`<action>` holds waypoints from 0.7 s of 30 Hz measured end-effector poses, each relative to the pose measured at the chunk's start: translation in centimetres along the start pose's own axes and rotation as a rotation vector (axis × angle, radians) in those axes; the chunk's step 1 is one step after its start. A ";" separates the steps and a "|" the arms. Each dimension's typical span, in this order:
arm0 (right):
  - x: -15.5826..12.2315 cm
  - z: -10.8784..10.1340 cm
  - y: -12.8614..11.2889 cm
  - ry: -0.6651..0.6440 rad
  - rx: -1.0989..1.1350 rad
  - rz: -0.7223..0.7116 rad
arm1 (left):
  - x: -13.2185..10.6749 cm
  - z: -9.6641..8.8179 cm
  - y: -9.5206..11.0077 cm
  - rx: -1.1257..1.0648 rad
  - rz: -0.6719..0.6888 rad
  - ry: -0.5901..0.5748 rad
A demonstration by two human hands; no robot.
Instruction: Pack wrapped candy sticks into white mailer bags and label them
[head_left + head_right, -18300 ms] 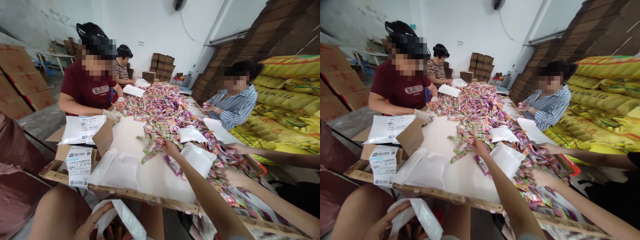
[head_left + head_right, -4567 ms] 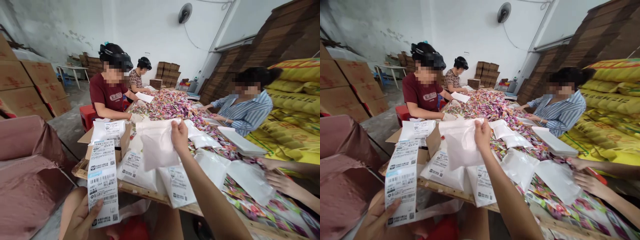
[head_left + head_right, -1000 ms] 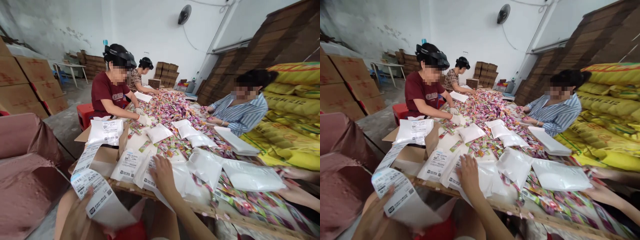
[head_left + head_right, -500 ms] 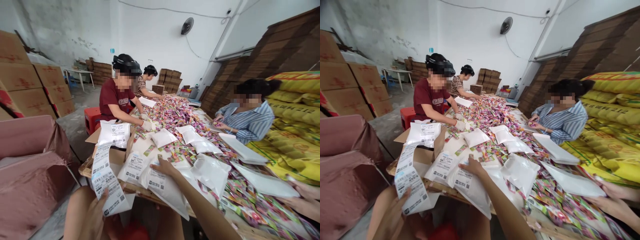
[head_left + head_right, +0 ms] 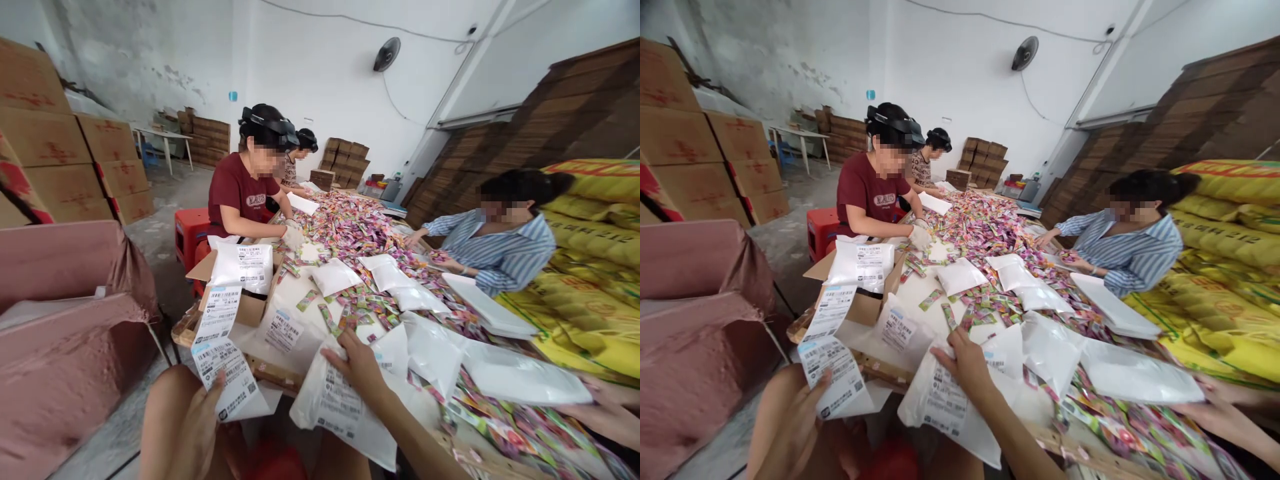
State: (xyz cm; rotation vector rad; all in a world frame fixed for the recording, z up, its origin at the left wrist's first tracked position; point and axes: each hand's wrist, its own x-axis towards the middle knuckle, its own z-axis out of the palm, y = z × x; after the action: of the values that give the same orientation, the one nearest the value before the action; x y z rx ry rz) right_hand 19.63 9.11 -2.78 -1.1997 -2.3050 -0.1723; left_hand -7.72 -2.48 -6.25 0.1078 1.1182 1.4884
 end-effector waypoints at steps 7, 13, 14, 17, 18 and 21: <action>-2.6 -4.4 -1.3 0.270 -0.139 -0.317 | 0.7 -0.8 -0.5 -0.007 -0.053 -0.058; 1.0 -7.2 1.7 0.349 -0.382 -0.398 | 0.4 -0.6 -0.4 -0.030 -0.052 -0.096; 1.6 -7.0 2.1 0.351 -0.427 -0.370 | 0.4 -0.6 -0.5 -0.030 -0.062 -0.102; 2.4 -5.5 3.0 0.332 -0.464 -0.278 | 0.8 -1.3 -0.9 -0.034 -0.088 -0.131; 2.3 -5.1 3.0 0.343 -0.450 -0.264 | 1.0 -1.6 -1.1 -0.040 -0.091 -0.153; 2.4 -5.5 2.1 0.451 -0.427 -0.215 | 1.5 -2.2 -1.4 -0.062 -0.080 -0.193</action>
State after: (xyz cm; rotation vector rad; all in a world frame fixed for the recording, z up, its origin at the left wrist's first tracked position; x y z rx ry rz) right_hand 22.37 10.24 2.87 -0.9679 -2.0355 -0.9516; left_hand -8.50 -2.75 -9.09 0.1587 0.9104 1.4077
